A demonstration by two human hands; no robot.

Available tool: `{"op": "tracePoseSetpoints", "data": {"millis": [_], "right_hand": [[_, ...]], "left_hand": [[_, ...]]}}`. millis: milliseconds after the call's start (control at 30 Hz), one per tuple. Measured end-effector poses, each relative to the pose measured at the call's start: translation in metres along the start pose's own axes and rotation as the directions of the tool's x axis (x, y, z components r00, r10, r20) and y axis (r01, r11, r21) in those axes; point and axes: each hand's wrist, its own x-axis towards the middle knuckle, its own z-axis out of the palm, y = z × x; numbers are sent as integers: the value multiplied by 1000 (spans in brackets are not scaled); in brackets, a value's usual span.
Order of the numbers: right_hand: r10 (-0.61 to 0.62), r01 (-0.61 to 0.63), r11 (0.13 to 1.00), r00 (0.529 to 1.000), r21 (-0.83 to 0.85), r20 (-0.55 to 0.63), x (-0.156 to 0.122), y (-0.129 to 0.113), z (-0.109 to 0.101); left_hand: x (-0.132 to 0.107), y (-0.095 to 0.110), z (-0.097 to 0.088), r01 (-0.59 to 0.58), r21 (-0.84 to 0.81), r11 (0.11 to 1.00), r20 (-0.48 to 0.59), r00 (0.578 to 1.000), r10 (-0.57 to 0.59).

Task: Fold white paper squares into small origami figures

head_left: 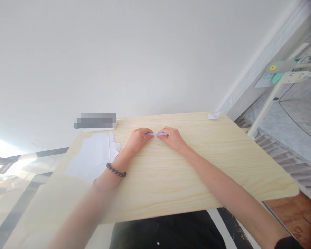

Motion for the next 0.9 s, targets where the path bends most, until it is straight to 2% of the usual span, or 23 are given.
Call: {"op": "tracePoseSetpoints", "data": {"millis": [100, 233, 400, 667, 900], "right_hand": [[18, -18, 1000, 999, 4, -27, 1, 2, 0], [43, -44, 999, 998, -4, -53, 1, 3, 0], [74, -75, 997, 996, -21, -51, 1, 4, 0], [93, -93, 996, 995, 11, -42, 1, 7, 1], [122, -121, 992, 992, 41, -24, 1, 6, -1]], "left_hand": [[-1, -1, -2, 46, -4, 999, 0, 999, -46], [0, -2, -3, 46, 40, 998, -1, 999, -46], [1, -1, -1, 37, 108, 994, -2, 999, -37], [0, -3, -1, 79, 59, 995, -7, 997, -78], [1, -5, -2, 88, 98, 991, -12, 996, -87]]}}
